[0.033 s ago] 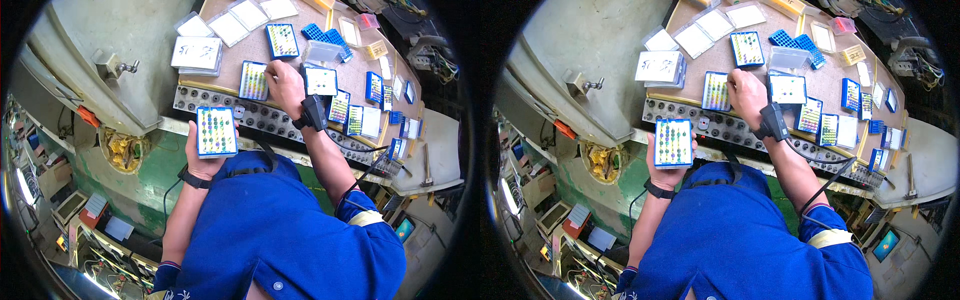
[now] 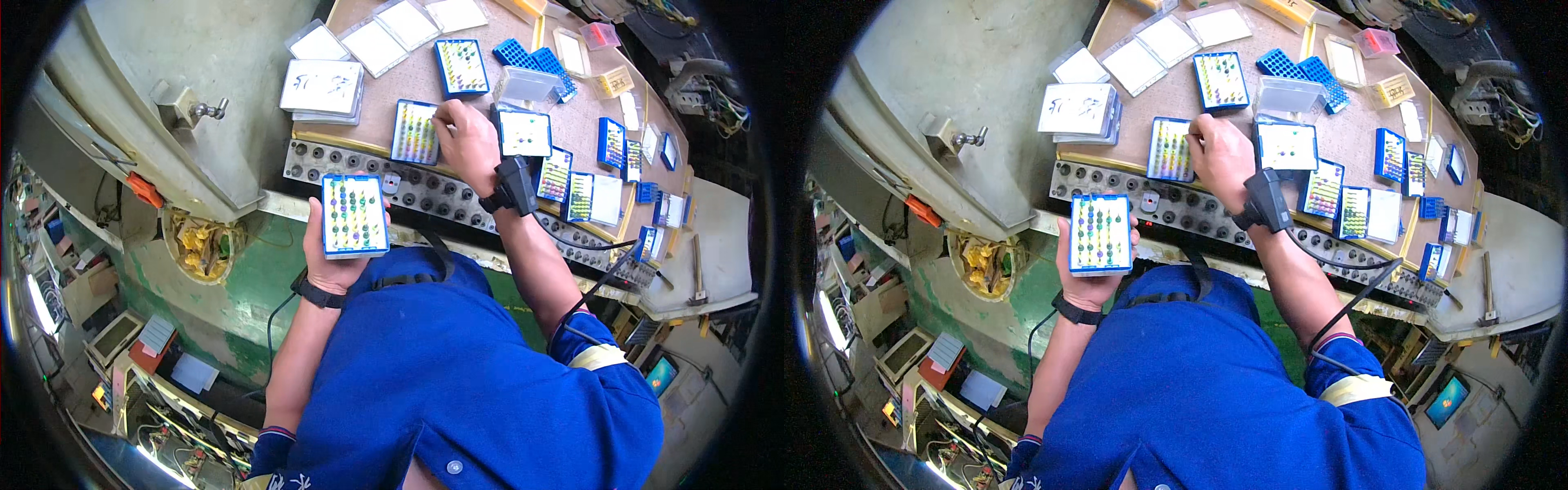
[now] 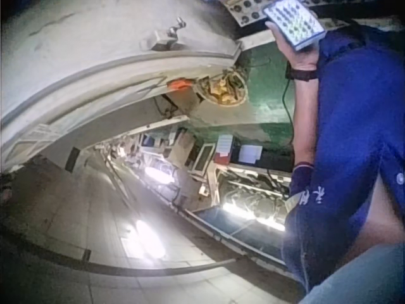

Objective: The person sorts small electronic components by hand from storage boxes into organized grid trays on a factory workbench.

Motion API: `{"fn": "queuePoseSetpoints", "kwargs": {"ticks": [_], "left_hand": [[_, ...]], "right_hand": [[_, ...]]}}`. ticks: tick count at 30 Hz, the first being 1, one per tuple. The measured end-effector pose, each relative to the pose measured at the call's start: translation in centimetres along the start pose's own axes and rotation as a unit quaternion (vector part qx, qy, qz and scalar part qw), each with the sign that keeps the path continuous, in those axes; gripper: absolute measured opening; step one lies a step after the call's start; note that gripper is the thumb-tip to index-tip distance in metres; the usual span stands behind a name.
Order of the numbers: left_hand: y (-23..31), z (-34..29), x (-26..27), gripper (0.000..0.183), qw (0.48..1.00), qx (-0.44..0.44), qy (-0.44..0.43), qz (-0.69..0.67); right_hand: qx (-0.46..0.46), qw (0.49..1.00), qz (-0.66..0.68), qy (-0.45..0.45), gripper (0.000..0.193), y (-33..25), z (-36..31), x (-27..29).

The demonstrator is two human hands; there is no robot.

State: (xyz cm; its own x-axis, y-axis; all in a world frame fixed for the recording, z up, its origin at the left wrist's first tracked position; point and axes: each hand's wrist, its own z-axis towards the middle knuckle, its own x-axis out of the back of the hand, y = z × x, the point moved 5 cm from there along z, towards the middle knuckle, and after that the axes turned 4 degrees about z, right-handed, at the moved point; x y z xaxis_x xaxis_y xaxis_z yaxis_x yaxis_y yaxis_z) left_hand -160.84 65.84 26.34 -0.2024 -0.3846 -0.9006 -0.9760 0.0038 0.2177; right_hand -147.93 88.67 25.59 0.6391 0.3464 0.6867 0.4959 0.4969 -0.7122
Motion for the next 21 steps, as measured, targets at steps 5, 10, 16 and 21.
{"fn": "queuePoseSetpoints", "kwargs": {"ticks": [5,10,16,21], "left_hand": [[-0.1,0.0,0.0,0.082,1.0,0.0,-0.013,0.009],[-0.6,-0.4,1.3,0.083,0.994,0.009,0.095,0.053],[-1.4,-0.6,2.1,0.076,0.993,0.033,0.086,0.069],[-1.4,-0.5,2.2,0.073,0.992,0.03,0.093,0.086]], "right_hand": [[0.023,0.998,0.054,0.007,0.012,-1.7,-0.4,1.3],[0.017,0.96,0.227,-0.163,0.016,-7.5,-1.5,0.5],[0.112,0.943,0.249,-0.19,0.015,-9.4,-2.1,-0.5],[0.098,0.937,0.272,-0.197,0.014,-8.6,-2.5,-1.4]]}}
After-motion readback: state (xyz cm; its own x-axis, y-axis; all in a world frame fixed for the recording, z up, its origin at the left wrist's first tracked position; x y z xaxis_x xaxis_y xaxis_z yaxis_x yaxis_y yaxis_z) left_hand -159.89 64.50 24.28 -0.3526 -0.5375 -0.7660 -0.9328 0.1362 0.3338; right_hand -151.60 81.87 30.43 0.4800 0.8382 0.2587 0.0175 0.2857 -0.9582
